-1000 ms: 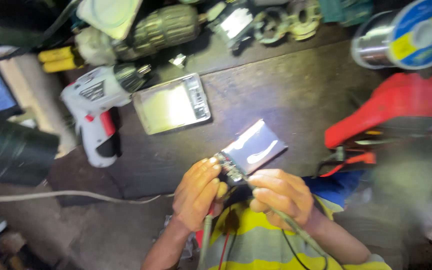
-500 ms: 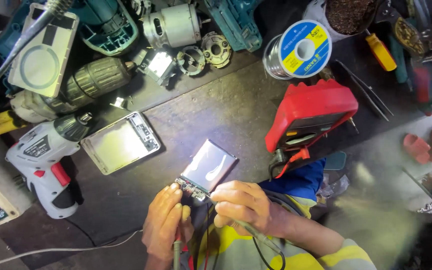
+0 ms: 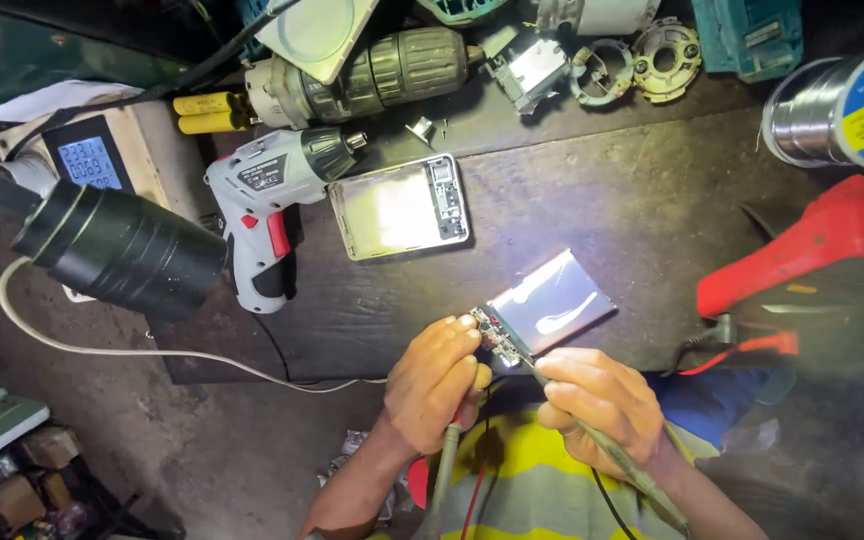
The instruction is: Testing a circuit board and battery assembly using a digital multimeter on a repair bench.
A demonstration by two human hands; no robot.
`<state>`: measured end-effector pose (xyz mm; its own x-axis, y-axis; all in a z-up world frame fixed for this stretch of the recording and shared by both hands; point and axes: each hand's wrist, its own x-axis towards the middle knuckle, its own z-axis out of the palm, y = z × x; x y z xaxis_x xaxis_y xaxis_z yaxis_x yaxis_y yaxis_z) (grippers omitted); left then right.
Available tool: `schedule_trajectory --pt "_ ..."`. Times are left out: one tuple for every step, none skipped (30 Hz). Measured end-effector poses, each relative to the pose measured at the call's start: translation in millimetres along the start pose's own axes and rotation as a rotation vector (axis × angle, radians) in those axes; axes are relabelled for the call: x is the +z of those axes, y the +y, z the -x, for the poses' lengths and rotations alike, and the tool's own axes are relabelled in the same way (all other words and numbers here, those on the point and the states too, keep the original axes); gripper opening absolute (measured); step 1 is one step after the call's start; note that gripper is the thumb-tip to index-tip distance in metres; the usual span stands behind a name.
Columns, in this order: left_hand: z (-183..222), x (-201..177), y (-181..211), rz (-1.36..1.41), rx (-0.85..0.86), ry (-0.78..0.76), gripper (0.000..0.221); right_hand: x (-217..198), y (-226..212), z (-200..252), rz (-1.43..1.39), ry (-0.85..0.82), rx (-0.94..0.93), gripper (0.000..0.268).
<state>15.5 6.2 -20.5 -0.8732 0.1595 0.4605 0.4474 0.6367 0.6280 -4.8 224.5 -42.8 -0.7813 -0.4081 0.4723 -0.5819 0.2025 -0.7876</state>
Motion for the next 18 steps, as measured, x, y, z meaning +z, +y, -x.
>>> schedule_trajectory --pt "-2 0 0 0.001 0.032 0.024 0.035 0 -1 0 0.006 0.0 0.003 0.023" --pt "-2 0 0 0.004 0.033 0.024 0.035 0 0 0 0.009 0.001 0.004 0.023" --pt "-2 0 0 0.003 0.036 0.031 0.03 0 0 1 0.01 0.006 0.006 0.023" --pt "-3 0 1 0.003 0.04 0.038 0.026 1 0 1 0.011 0.011 0.007 0.024" --pt "-4 0 1 0.005 0.041 0.037 0.026 0 0 1 0.013 0.012 0.009 0.024" --pt "-4 0 1 0.005 0.035 0.03 0.035 0 0 0 0.001 0.005 0.007 0.023" --pt "-5 0 1 0.005 0.029 0.023 0.046 0 0 0 -0.012 -0.003 0.005 0.023" --pt "-6 0 2 0.005 0.03 0.023 0.046 -1 0 0 -0.011 -0.002 0.005 0.023" --pt "-6 0 2 -0.001 0.035 0.033 0.041 -1 0 -1 -0.011 -0.005 0.004 0.023" --pt "-7 0 2 -0.008 0.041 0.043 0.037 -1 0 -1 -0.012 -0.007 0.001 0.023" --pt "-8 1 2 -0.009 0.042 0.044 0.037 -2 -1 -1 -0.012 -0.006 0.0 0.023" --pt "-9 2 2 -0.016 0.064 0.07 0.04 -2 0 -2 -0.01 -0.005 -0.003 0.023" --pt "-11 1 2 -0.024 0.087 0.097 0.043 -2 -1 -3 -0.007 -0.005 -0.005 0.023" --pt "-4 2 1 -0.041 0.094 0.096 0.043 -3 0 3 -0.019 0.003 -0.017 0.023" --pt "2 2 0 0.024 0.061 0.029 0.034 -4 0 8 -0.022 -0.001 0.013 0.022" --pt "8 -4 -3 0.057 0.03 -0.035 0.026 0 4 8 -0.048 -0.001 0.023 0.022" --pt "9 -1 -1 0.008 0.04 -0.033 0.026 0 3 14 -0.083 0.012 -0.009 0.022" --pt "11 -1 -2 0.011 0.05 -0.025 0.025 2 5 17 -0.115 0.033 -0.002 0.021"
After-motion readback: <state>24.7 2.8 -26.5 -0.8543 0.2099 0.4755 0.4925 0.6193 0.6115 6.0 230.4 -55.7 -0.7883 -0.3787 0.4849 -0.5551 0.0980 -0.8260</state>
